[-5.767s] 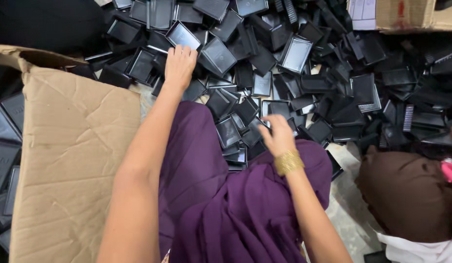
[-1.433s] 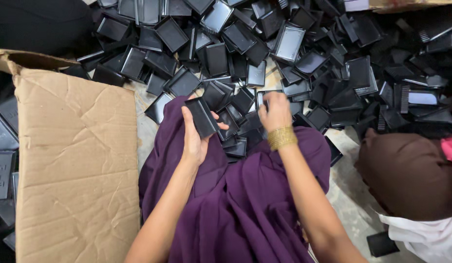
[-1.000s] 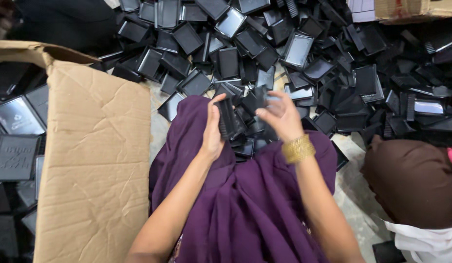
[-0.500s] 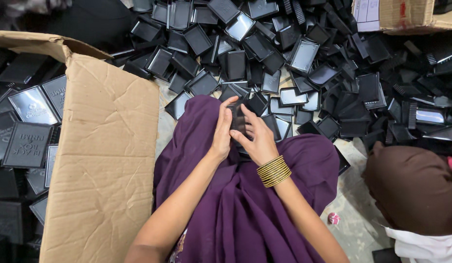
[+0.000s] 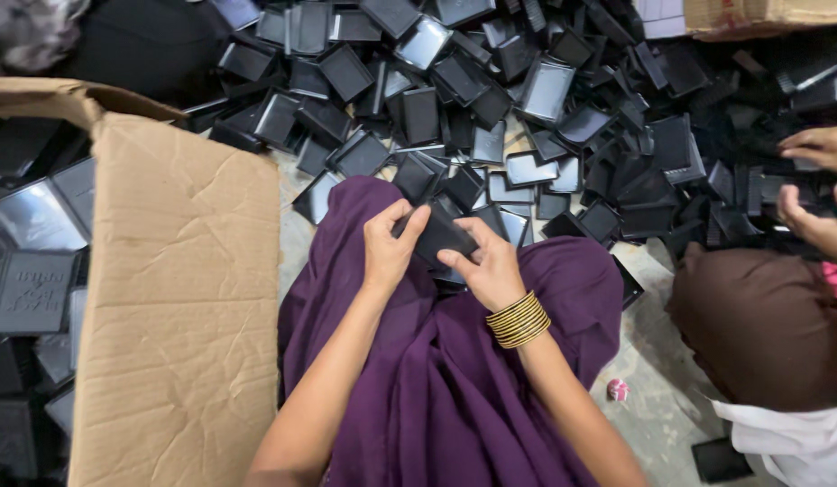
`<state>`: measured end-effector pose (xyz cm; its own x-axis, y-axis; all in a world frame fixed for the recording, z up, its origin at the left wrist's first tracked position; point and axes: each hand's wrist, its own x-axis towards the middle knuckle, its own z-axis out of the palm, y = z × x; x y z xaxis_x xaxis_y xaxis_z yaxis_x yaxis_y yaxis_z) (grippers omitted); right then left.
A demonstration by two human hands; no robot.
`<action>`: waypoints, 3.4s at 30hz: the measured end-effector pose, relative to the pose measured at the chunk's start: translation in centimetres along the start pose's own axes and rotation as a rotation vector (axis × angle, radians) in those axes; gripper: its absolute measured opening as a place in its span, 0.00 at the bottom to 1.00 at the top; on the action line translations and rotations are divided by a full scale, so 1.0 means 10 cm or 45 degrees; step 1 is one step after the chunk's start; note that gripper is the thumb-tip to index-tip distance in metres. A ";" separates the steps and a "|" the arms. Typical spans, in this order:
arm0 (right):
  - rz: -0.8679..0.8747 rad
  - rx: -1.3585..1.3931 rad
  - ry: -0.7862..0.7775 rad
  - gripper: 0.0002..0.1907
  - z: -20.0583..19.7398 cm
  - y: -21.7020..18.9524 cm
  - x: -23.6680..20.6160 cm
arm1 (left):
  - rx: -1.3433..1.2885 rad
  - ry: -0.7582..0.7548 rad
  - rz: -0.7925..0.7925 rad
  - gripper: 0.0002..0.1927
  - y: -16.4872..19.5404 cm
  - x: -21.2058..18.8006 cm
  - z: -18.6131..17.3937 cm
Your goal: The person sits on the floor and repeatedly picks up small black plastic cases from a large pile, opens them, and places them into a cardboard box. The person handles the cases one at a time, opening each case before moving it to the box.
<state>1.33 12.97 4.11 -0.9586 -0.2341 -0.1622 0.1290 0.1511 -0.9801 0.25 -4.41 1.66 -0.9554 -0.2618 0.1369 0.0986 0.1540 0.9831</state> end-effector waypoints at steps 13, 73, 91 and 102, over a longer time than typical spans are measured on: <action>-0.178 -0.542 -0.033 0.21 -0.67 0.60 0.53 | -0.451 0.789 0.106 0.40 -0.19 -0.20 -1.59; -0.544 -0.778 0.169 0.31 -0.64 -0.31 -0.31 | -0.726 -0.498 -0.231 0.24 0.18 -0.16 0.41; -0.140 -0.258 0.170 0.42 -0.28 -0.57 -0.43 | -0.639 -0.382 -0.066 0.35 0.44 -0.32 0.55; -0.592 -0.791 0.206 0.48 -0.36 -0.40 -0.39 | -0.118 -0.253 -0.127 0.22 0.43 -0.21 0.38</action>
<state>3.69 16.70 9.12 -0.9104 -0.2694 0.3139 -0.4136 0.5914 -0.6922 1.65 0.39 5.10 -0.9968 -0.0771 0.0207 0.0171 0.0465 0.9988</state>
